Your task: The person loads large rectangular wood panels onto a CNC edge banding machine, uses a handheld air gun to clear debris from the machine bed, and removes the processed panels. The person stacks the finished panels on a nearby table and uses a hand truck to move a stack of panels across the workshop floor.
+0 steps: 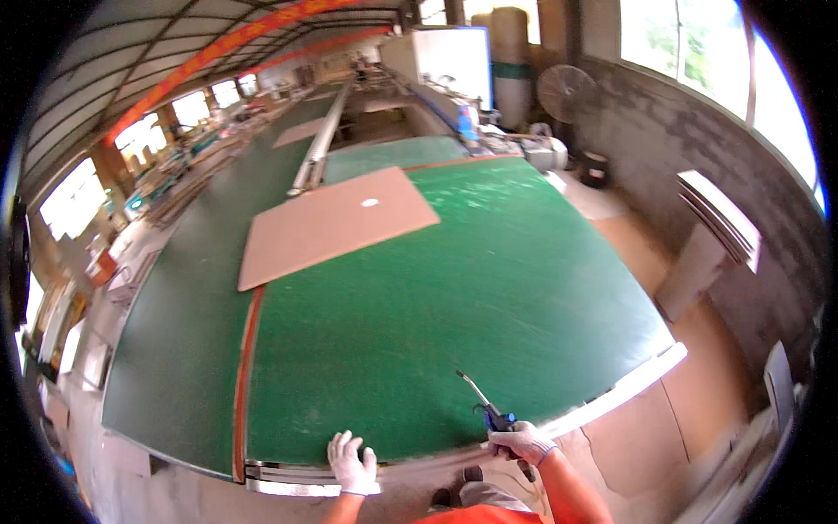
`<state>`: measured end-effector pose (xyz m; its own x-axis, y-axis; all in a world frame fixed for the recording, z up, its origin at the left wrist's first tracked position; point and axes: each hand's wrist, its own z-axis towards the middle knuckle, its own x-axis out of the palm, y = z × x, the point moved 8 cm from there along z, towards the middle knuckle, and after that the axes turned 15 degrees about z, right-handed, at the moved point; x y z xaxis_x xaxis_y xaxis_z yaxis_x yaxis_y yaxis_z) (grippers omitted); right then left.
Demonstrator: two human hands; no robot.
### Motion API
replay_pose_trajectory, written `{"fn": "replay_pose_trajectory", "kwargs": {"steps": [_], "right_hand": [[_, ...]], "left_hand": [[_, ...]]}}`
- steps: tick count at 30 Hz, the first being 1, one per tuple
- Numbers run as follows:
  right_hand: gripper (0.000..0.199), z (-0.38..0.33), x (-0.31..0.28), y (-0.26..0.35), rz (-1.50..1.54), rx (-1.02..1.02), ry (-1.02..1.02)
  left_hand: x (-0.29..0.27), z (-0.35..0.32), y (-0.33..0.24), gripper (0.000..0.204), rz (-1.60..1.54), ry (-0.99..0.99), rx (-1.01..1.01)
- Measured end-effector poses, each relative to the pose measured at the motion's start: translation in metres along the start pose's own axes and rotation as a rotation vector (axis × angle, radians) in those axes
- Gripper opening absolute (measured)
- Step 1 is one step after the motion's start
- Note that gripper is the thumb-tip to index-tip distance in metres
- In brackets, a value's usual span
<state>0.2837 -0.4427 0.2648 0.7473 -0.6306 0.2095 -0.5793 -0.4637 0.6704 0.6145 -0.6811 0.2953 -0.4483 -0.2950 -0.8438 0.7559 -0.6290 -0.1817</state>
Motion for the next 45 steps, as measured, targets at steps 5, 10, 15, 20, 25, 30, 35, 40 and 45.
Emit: {"fn": "replay_pose_trajectory", "kwargs": {"steps": [5, 10, 15, 20, 25, 30, 35, 40, 45], "right_hand": [[0.027, -0.164, -0.110, -0.051, 0.150, -0.250, -0.441], [0.032, -0.271, -0.209, -0.167, 0.855, -0.548, -0.652], [0.026, -0.409, -0.310, -0.363, 1.174, -0.613, -1.279], [0.024, -0.554, -0.387, -0.535, 1.594, -0.795, -1.724], [0.025, -0.665, -0.421, -0.613, 1.690, -0.939, -1.973], [0.011, -0.671, -0.470, -0.533, 1.562, -0.781, -1.446], [0.020, -0.694, -0.570, -0.564, 1.642, -0.940, -1.740], [0.028, -0.717, -0.645, -0.571, 1.635, -0.943, -1.876], [0.027, -0.726, -0.679, -0.534, 1.611, -0.650, -1.658]], "left_hand": [[0.001, -0.002, -0.034, 0.029, -0.104, 0.033, 0.140], [0.013, -0.046, -0.158, 0.026, -0.566, 0.219, 0.315], [0.006, -0.152, -0.384, 0.028, -0.874, 0.548, 0.772], [0.002, -0.297, -0.567, 0.028, -1.015, 0.916, 0.948], [0.039, -0.436, -0.655, 0.029, -0.972, 1.342, 0.896], [0.061, -0.490, -0.739, 0.033, -0.698, 1.495, 1.154], [0.124, -0.506, -0.912, 0.027, -0.769, 1.517, 1.117], [0.113, -0.558, -1.127, 0.034, -0.773, 1.602, 1.254], [0.036, -0.724, -1.294, 0.050, -0.689, 1.982, 1.405]]}}
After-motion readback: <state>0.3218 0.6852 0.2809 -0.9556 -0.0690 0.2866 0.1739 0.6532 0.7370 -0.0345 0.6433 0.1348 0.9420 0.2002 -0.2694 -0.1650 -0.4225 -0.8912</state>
